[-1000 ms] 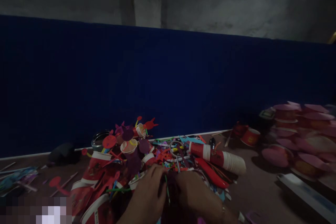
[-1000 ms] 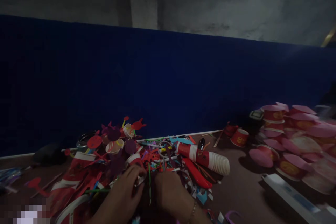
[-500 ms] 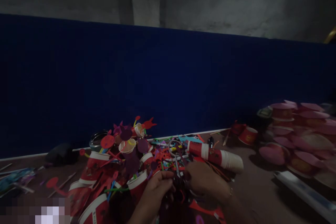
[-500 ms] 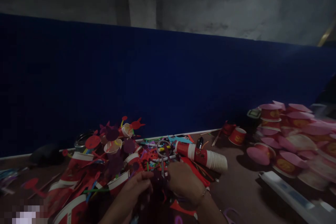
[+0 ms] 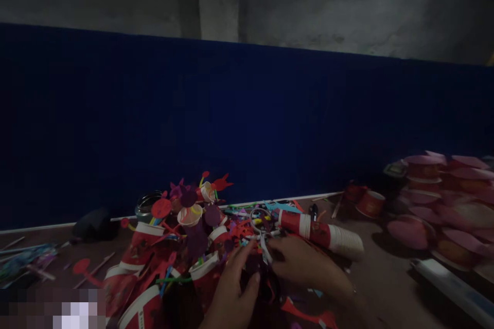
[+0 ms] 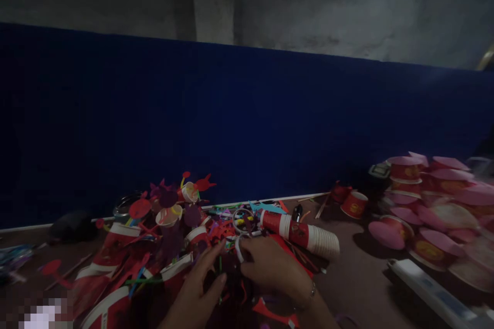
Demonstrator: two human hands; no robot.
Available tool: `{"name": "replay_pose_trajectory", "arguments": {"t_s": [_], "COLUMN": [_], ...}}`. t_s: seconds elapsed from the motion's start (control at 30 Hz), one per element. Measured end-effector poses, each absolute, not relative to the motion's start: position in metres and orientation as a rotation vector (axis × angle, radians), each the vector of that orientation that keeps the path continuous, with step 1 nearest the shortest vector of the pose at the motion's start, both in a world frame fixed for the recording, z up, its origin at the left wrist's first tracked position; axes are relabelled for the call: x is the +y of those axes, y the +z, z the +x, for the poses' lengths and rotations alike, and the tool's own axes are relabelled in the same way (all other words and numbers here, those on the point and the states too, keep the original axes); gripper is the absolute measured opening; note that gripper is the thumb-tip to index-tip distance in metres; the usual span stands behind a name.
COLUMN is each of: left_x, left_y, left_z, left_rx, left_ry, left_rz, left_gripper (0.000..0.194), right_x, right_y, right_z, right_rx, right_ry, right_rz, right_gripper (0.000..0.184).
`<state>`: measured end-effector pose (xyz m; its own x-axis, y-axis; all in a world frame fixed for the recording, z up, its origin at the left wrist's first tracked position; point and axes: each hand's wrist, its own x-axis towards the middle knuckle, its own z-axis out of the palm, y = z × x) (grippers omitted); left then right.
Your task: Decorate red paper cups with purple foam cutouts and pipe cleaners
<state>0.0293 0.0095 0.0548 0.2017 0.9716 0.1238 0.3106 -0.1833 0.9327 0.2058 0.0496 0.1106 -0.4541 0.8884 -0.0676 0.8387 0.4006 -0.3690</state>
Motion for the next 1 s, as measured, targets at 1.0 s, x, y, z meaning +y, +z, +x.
{"name": "replay_pose_trajectory", "arguments": {"t_s": [1.0], "left_x": [0.013], "left_y": [0.073], "left_z": [0.025], "left_rx": [1.26], "left_ry": [1.295], "left_rz": [1.469], "left_gripper": [0.015], "right_x": [0.033], "right_y": [0.117], "right_z": [0.178], "right_rx": [-2.162], "right_ry": [0.77], "right_rz": [-1.368], "right_gripper": [0.021]}}
